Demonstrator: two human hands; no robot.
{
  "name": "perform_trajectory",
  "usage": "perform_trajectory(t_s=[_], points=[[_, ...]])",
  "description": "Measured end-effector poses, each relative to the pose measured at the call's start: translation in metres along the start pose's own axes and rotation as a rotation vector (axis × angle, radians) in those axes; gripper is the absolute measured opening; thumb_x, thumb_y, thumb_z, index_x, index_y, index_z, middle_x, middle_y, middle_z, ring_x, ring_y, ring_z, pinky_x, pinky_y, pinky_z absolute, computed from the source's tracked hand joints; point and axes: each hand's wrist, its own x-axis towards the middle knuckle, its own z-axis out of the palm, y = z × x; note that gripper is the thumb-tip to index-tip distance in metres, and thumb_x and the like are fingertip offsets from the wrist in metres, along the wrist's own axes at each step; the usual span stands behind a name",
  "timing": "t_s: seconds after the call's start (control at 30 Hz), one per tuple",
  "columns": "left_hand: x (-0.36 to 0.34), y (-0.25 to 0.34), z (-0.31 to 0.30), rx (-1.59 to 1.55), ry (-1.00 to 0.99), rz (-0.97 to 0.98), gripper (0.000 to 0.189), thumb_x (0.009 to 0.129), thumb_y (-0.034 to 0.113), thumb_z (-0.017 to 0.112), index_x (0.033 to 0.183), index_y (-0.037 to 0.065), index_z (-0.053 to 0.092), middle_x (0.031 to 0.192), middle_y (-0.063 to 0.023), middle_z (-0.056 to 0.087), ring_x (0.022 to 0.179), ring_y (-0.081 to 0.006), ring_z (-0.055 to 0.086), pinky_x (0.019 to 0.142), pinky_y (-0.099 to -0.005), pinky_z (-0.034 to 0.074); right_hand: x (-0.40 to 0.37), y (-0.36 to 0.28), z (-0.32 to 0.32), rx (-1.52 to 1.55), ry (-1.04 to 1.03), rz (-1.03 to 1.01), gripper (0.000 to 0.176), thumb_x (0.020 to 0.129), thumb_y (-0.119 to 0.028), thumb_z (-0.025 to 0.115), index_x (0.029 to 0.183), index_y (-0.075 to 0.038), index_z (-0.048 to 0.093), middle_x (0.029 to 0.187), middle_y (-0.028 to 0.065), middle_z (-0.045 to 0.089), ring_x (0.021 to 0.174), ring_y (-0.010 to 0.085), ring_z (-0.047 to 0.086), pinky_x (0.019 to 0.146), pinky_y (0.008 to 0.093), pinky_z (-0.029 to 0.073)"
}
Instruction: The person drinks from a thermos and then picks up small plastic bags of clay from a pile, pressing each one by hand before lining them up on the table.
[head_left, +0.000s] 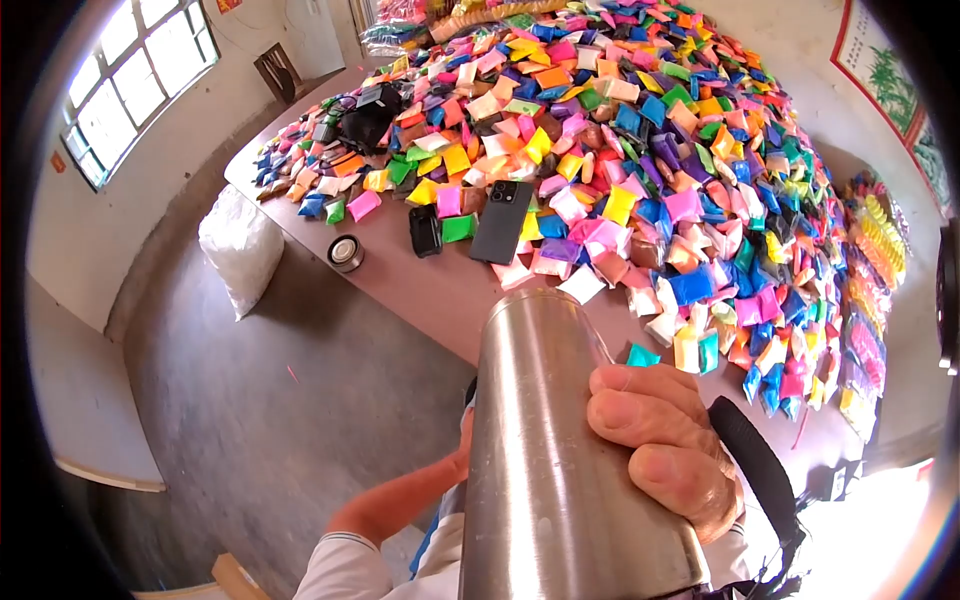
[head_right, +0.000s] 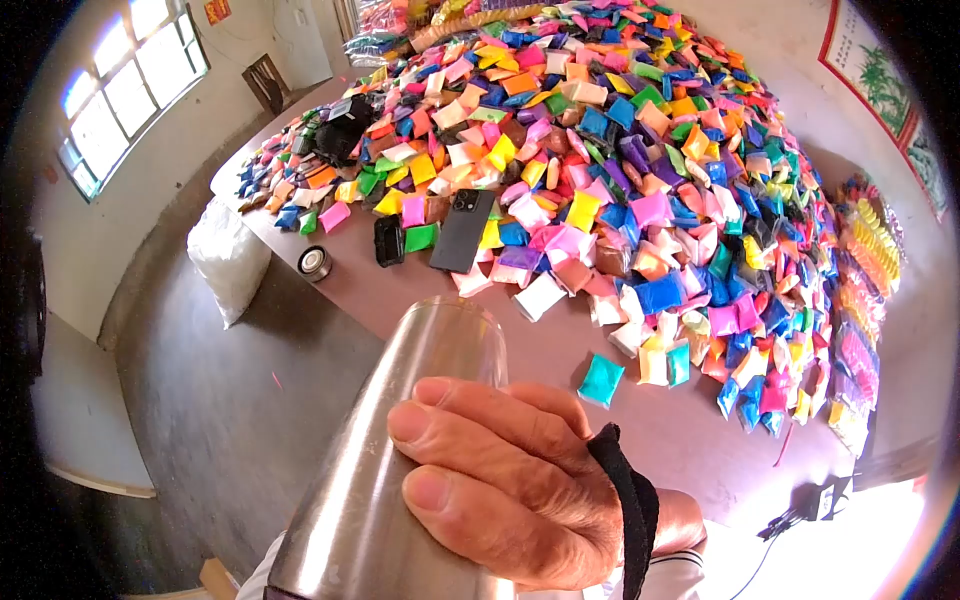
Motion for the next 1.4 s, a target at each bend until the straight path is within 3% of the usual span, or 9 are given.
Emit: perform_trajectory(t_s=[0.07,0.23,0.3,0.43,0.6,0.63,1.03,1.1,1.4], points=[[-0.002,-0.074,0.040,0.887,0.416,0.476,0.027,0.078,0.007,0.053,0.101,0.000,0.064,0.102,-0.0269,0.061,0.098,-0.0452,0.055,0.090,-0.0506,0.041,0.001,0.004,0.000,-0.011,-0.004,-0.044,0.040,0.089,-0.022,0.061,0.126,-0.012,0.048,0.120,0.0231,0.059,0.113,0.0403,0.056,0.093,0.0519,0.042],[-0.006,-0.072,0.035,1.139,0.359,0.563,0.024,0.079,0.012,0.055,0.099,0.003,0.065,0.100,-0.0237,0.062,0.095,-0.0426,0.056,0.087,-0.0494,0.042,-0.011,0.046,0.005,-0.081,-0.071,-0.364,0.044,0.088,-0.022,0.063,0.124,-0.004,0.047,0.117,0.0284,0.058,0.110,0.0437,0.058,0.089,0.0527,0.047],[-0.002,-0.059,0.029,1.284,0.293,0.542,0.022,0.079,0.015,0.056,0.096,0.004,0.065,0.097,-0.0221,0.062,0.092,-0.0403,0.057,0.084,-0.0484,0.043,0.006,0.021,0.030,-0.070,0.201,-0.112,0.028,0.082,-0.015,0.064,0.107,-0.002,0.061,0.104,0.0184,0.068,0.097,0.0326,0.066,0.082,0.0377,0.050],[0.005,-0.023,0.011,2.080,0.164,0.635,0.020,0.081,0.022,0.056,0.088,0.005,0.065,0.091,-0.0189,0.063,0.086,-0.0357,0.059,0.078,-0.0466,0.044,0.004,0.041,0.021,-0.006,-0.101,0.085,0.061,0.074,-0.028,0.074,0.122,0.002,0.054,0.118,0.0172,0.061,0.100,0.0350,0.063,0.085,0.0400,0.048],[0.003,-0.018,0.001,3.321,-0.017,1.479,0.014,0.071,0.016,0.064,0.064,0.005,0.061,0.077,-0.0151,0.062,0.074,-0.0331,0.058,0.066,-0.0452,0.042,0.021,0.093,0.054,0.027,-0.038,0.290,0.085,0.058,-0.026,0.087,0.127,0.002,0.046,0.113,0.0154,0.061,0.099,0.0266,0.063,0.085,0.0347,0.050],[0.003,-0.024,0.009,3.335,0.208,1.154,0.017,0.075,0.020,0.062,0.066,0.005,0.062,0.077,-0.0150,0.062,0.075,-0.0317,0.059,0.067,-0.0448,0.043,0.028,0.099,0.063,0.075,0.037,0.385,0.085,0.057,-0.025,0.088,0.126,0.001,0.046,0.111,0.0144,0.062,0.098,0.0243,0.063,0.085,0.0339,0.050],[0.012,-0.021,0.017,3.444,0.330,0.966,0.023,0.076,0.023,0.060,0.062,0.005,0.065,0.071,-0.0142,0.063,0.073,-0.0292,0.060,0.069,-0.0432,0.044,0.076,0.224,0.162,0.026,0.241,0.473,0.075,0.057,-0.028,0.087,0.118,-0.001,0.051,0.108,0.0130,0.064,0.097,0.0210,0.063,0.085,0.0340,0.051],[0.012,-0.020,0.018,3.395,0.241,1.081,0.024,0.076,0.022,0.059,0.061,0.005,0.065,0.070,-0.0135,0.063,0.071,-0.0291,0.061,0.068,-0.0430,0.044,0.078,0.231,0.167,0.067,0.239,0.491,0.086,0.054,-0.036,0.085,0.123,-0.001,0.046,0.107,0.0172,0.064,0.099,0.0328,0.063,0.085,0.0400,0.050],[0.014,-0.009,0.016,3.335,0.201,0.880,0.022,0.078,0.018,0.058,0.064,0.003,0.064,0.071,-0.0159,0.062,0.072,-0.0343,0.060,0.064,-0.0484,0.045,0.086,0.236,0.171,0.138,0.196,0.557,0.087,0.053,-0.032,0.082,0.127,-0.004,0.045,0.110,0.0188,0.062,0.104,0.0343,0.061,0.090,0.0403,0.048]])
